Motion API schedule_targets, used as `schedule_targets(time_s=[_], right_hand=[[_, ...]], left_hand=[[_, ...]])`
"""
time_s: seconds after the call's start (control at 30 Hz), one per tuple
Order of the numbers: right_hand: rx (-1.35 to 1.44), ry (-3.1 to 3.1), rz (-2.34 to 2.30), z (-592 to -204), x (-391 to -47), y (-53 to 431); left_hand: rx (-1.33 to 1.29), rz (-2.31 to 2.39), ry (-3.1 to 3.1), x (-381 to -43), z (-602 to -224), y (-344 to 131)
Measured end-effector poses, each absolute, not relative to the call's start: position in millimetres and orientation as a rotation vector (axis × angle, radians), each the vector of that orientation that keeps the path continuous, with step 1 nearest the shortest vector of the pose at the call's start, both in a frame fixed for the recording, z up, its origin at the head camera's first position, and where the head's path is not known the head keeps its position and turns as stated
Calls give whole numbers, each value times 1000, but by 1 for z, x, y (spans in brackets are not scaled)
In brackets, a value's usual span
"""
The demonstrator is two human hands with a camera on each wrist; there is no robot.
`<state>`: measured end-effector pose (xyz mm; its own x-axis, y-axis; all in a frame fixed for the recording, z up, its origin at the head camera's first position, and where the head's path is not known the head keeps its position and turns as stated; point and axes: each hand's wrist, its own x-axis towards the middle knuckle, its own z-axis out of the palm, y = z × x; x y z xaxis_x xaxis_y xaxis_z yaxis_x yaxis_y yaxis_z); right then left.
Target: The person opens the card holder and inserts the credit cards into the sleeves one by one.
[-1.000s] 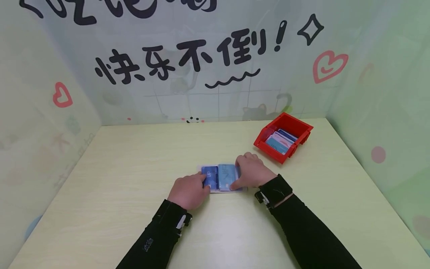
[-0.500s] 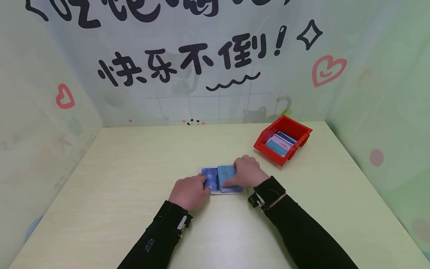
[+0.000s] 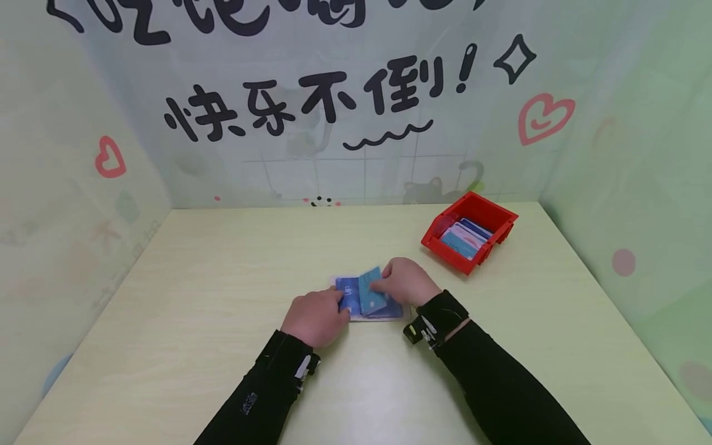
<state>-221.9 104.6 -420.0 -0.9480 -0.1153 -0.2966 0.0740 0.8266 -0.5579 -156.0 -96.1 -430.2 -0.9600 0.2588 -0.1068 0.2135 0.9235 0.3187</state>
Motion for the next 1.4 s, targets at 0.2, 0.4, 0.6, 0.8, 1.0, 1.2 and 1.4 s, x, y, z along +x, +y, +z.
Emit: schedule_targets(time_s=[0.2,0.4,0.6,0.8,1.0,1.2,1.4], right_hand=[[-58,2692,-819,-416,-222,106],[-87,2718,-787,-416,-222,109],[-73,2728,-786,-420,-221,110],[-38,2715,-839,-421,-221,109],[-16,2701,-901,-420,-220,110],[-56,2742,-932,-421,-218,108],[-122,2738,-1028,-421,-214,103]], left_hand=[[372,449,2942,-156,-431,-97],[364,452,2944,-156,-430,-96],[357,461,2935,-155,-429,-96],[355,461,2935,-155,-427,-96],[359,464,2932,-156,-429,-96],[358,458,2930,-157,-430,-96],[357,484,2918,-157,-430,-97]])
